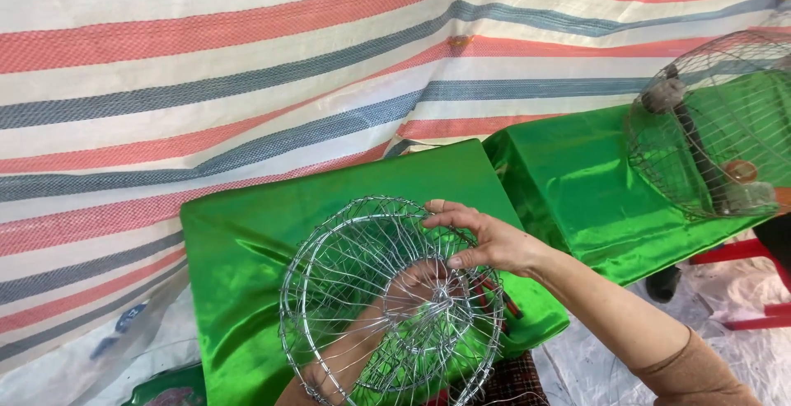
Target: A person is constructing a wire cage by cutting and bending wire mesh using pliers.
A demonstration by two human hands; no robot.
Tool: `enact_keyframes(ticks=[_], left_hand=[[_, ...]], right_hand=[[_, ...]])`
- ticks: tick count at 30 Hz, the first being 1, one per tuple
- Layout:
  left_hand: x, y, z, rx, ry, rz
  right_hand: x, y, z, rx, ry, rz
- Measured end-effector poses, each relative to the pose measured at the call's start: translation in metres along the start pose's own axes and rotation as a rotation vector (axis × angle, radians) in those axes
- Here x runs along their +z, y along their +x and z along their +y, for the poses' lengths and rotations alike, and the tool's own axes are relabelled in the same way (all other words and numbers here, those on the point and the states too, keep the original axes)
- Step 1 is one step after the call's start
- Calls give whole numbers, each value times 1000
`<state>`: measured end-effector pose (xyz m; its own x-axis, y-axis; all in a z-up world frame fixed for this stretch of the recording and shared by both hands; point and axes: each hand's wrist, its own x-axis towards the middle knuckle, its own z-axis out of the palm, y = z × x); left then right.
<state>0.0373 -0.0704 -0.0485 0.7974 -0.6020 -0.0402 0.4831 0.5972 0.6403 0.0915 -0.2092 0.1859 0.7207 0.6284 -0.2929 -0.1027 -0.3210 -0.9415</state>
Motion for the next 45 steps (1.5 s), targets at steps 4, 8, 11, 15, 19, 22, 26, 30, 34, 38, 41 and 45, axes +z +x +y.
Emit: enact_keyframes(ticks=[4, 8, 11, 15, 19, 22, 26, 30, 34, 38, 41, 45], left_hand=[[-4, 9, -18, 185, 22, -48], [20, 0, 10, 207, 98, -64], [50, -20, 42, 221, 179, -15], [19, -19, 39, 113, 269, -248], [16, -24, 43, 68, 318, -249], [17, -30, 46, 30, 386, -231], [20, -36, 53, 2, 490, -189], [24, -40, 58, -14, 587, -142], [30, -38, 68, -110, 1041, -51], [31, -45, 82, -187, 817, -12], [31, -47, 89, -212, 560, -18], [14, -43, 74, -167, 508, -62]], right_hand=[[-1, -2, 10, 8, -1, 8], [-4, -4, 14, 10, 70, 75], [-17, -8, 27, 56, 147, 183], [-33, -8, 24, 331, 31, 193], [-28, -4, 22, 358, -37, 122], [-26, 3, 20, 405, -39, 128], [-24, 8, 15, 435, -86, 118], [-24, 5, 18, 425, -114, 100], [-24, 4, 21, 431, -96, 103], [-23, 6, 20, 436, -78, 99], [-22, 8, 17, 452, -79, 99], [-21, 12, 11, 473, -122, 82]])
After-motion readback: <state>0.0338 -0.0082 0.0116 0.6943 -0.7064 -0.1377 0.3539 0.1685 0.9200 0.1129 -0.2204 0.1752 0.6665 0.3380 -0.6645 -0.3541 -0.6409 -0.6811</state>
